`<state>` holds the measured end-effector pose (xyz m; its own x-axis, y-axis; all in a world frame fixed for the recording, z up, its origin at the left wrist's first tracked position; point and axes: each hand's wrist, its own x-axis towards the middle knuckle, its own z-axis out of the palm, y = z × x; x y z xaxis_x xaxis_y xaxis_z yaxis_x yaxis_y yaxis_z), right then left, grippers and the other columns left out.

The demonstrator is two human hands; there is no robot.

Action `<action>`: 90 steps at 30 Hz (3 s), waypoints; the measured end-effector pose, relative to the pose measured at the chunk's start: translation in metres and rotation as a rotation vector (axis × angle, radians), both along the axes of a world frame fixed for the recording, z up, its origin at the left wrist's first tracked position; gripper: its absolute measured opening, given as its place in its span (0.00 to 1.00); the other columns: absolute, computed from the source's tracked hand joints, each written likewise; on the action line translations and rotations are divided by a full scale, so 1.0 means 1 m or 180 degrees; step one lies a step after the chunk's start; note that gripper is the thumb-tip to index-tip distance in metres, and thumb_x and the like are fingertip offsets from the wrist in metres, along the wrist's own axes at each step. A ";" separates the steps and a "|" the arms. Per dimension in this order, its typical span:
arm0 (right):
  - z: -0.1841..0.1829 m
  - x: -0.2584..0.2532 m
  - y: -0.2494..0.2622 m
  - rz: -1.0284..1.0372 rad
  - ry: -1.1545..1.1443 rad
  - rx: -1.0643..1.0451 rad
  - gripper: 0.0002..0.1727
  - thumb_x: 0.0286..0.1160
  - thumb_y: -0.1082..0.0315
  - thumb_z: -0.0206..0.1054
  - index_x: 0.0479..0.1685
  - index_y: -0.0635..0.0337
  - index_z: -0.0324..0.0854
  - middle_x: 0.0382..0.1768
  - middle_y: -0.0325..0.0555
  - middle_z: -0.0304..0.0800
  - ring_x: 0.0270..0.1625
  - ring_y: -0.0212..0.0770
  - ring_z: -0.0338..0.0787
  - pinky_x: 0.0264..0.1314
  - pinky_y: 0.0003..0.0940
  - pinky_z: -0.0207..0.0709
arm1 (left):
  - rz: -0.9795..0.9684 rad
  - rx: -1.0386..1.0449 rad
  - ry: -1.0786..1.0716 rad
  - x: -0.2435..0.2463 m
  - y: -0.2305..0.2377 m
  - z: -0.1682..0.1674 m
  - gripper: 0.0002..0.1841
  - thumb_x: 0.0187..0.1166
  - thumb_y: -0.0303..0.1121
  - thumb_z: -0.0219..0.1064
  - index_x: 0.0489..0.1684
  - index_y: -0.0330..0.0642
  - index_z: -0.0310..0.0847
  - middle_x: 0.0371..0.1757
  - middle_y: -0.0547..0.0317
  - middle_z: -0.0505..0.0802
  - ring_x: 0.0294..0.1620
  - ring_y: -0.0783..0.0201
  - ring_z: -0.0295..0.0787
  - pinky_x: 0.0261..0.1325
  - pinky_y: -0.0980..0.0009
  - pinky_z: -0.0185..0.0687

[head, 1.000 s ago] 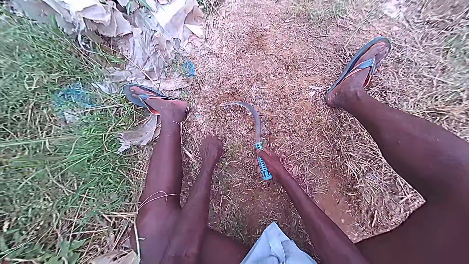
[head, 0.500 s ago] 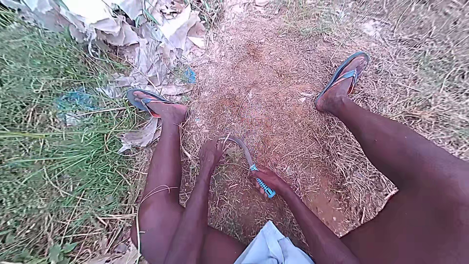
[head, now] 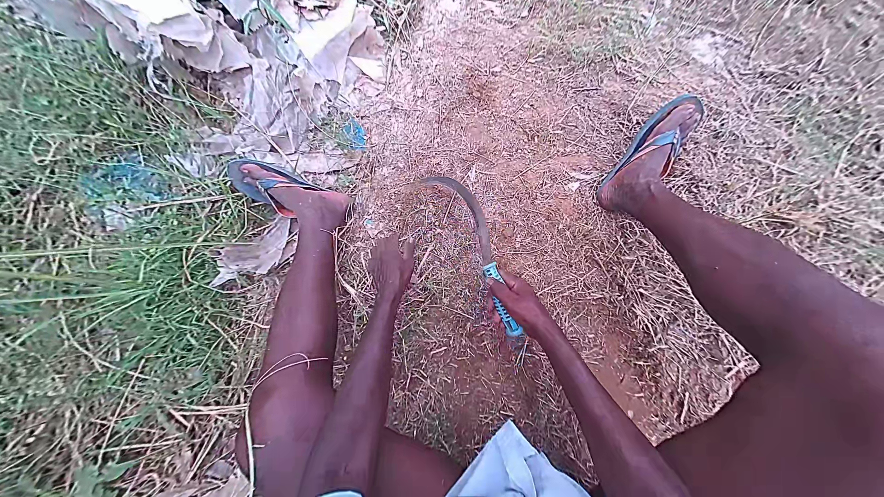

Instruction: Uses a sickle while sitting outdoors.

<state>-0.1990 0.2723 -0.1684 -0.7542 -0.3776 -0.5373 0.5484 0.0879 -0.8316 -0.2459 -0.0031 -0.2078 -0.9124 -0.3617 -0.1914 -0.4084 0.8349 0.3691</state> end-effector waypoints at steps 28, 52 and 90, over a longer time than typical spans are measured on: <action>-0.058 0.029 -0.034 0.0167 -0.1224 -0.0335 0.23 0.95 0.50 0.47 0.75 0.56 0.68 0.24 0.43 0.80 0.15 0.37 0.80 0.17 0.32 0.79 | -0.0281 -0.0580 -0.0585 -0.095 -0.036 0.005 0.23 0.96 0.41 0.45 0.68 0.35 0.82 0.62 0.27 0.89 0.67 0.28 0.84 0.67 0.28 0.72; -0.033 -0.002 0.023 -0.1878 -0.1129 -0.0627 0.20 0.95 0.51 0.47 0.56 0.60 0.72 0.22 0.45 0.80 0.15 0.38 0.80 0.15 0.32 0.79 | -0.0061 0.0277 -0.0041 0.056 -0.012 0.060 0.23 0.93 0.39 0.51 0.77 0.33 0.77 0.72 0.34 0.85 0.78 0.40 0.79 0.83 0.42 0.66; -0.061 -0.011 0.025 -0.2109 -0.0999 -0.1057 0.19 0.97 0.57 0.41 0.61 0.64 0.69 0.20 0.46 0.81 0.14 0.38 0.81 0.16 0.32 0.81 | -0.1256 -0.0172 -0.0423 -0.111 0.131 -0.027 0.23 0.94 0.41 0.47 0.75 0.42 0.80 0.66 0.37 0.90 0.75 0.34 0.79 0.78 0.30 0.60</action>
<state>-0.2100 0.2977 -0.2294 -0.7098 -0.0818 -0.6996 0.6124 -0.5624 -0.5556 -0.3569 0.1279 -0.2352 -0.9517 -0.0022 -0.3071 -0.0946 0.9535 0.2863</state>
